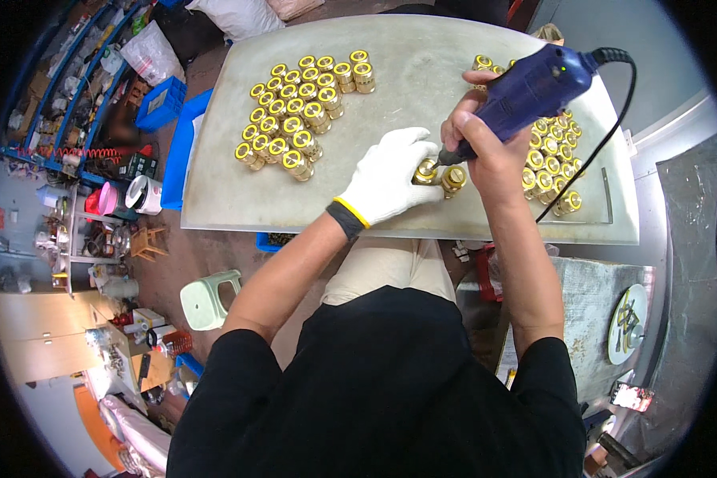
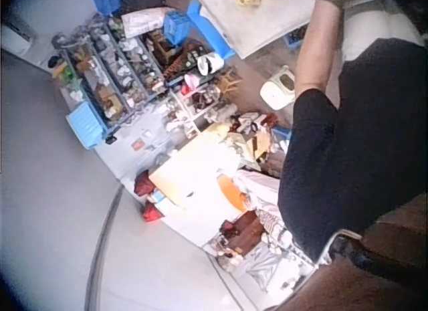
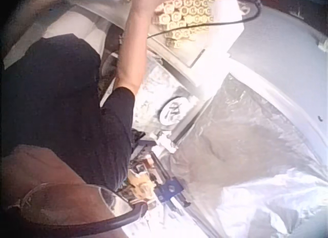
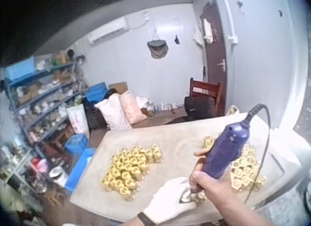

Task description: The person assembles small metal components by hand, joining them with screws using an electric screwdriver.

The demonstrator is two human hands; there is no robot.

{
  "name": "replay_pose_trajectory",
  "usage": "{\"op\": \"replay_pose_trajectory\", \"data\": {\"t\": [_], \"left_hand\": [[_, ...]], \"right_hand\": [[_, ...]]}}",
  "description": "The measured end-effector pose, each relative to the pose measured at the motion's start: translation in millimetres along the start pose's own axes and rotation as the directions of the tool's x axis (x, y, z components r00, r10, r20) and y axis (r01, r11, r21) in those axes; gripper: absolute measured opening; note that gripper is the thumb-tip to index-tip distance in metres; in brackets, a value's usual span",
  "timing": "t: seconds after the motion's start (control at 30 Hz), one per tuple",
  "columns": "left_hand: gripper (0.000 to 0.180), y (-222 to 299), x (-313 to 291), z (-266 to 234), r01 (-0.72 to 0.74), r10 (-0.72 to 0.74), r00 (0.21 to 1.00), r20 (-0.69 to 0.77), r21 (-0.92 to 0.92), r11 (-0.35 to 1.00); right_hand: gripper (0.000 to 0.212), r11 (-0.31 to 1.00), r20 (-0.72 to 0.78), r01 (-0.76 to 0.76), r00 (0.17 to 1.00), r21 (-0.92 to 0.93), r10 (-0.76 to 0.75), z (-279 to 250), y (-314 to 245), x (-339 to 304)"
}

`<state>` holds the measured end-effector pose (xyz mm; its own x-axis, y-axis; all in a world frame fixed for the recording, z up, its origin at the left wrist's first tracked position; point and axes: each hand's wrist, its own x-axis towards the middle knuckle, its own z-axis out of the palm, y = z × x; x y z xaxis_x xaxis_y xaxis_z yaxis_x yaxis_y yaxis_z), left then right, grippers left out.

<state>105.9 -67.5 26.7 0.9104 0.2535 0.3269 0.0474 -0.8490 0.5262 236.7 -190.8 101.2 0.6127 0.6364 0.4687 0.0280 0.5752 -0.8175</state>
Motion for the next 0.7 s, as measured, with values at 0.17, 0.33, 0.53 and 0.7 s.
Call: {"op": "replay_pose_trajectory", "data": {"t": [0.17,0.33,0.53,0.7], "left_hand": [[0.064,1,-1,5,0.023,-0.023,0.999,-0.048,0.002,1.000],[0.063,-8,-7,-2,-0.098,0.099,0.995,-0.021,0.016,0.995],[0.058,-4,-5,6,-0.013,0.011,0.998,-0.063,-0.038,0.999],[0.047,-8,-6,8,-0.020,0.021,0.994,-0.105,0.007,1.000]], "right_hand": [[0.046,1.000,-0.041,-0.020,0.999,-0.019,0.019,7,13,4],[0.045,1.000,-0.067,-0.007,0.998,0.021,0.008,7,16,4],[0.045,0.999,-0.088,-0.002,0.996,0.046,0.006,10,17,2],[0.045,1.000,-0.069,-0.010,0.998,0.003,0.010,14,15,4]]}}
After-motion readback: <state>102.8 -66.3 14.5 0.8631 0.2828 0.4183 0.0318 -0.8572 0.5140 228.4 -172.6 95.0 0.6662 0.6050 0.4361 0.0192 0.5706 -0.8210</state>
